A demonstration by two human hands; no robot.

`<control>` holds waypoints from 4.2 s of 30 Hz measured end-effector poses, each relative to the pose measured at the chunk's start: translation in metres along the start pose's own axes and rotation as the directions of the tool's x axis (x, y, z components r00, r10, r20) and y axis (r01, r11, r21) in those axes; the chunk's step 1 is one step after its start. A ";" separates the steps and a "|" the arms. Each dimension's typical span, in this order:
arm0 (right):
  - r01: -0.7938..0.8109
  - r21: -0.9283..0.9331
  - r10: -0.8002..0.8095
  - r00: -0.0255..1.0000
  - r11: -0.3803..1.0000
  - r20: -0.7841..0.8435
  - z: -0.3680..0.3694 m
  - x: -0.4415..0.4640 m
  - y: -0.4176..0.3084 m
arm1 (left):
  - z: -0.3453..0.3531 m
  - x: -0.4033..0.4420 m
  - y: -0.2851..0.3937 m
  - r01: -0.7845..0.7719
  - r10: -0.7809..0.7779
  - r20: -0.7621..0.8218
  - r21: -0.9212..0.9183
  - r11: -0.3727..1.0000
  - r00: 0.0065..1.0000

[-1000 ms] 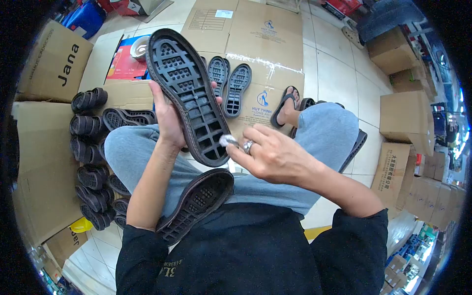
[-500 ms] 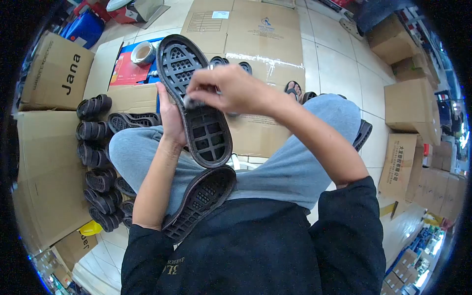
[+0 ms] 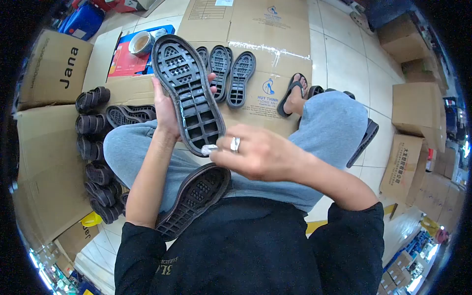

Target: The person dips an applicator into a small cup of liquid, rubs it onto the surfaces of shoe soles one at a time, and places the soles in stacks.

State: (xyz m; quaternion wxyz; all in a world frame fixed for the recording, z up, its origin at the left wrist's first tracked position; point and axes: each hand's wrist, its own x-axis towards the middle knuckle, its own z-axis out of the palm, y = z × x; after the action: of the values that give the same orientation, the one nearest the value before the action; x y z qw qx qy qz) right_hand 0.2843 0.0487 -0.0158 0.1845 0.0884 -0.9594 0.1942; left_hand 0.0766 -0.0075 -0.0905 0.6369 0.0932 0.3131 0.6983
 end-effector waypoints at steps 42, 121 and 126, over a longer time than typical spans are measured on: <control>-0.502 0.218 0.547 0.741 0.837 -0.390 -0.032 -0.012 0.180 | -0.017 0.073 0.013 -0.283 -0.680 -0.191 0.805 -0.521 0.708; -0.337 0.600 0.431 0.902 0.726 -0.015 0.000 0.011 -0.046 | -0.002 -0.102 -0.002 -0.113 0.103 -0.110 -0.083 0.990 0.989; -0.140 0.048 0.148 0.954 0.989 -0.260 -0.014 0.043 0.009 | 0.014 -0.116 -0.011 0.095 -0.107 -0.135 -0.090 0.991 0.985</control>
State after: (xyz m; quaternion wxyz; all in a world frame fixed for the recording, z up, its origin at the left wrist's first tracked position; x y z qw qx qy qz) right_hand 0.2469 0.0585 0.0095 0.2941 -0.0055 -0.9274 0.2311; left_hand 0.1130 -0.1133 -0.0538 0.6513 0.0014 0.3318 0.6824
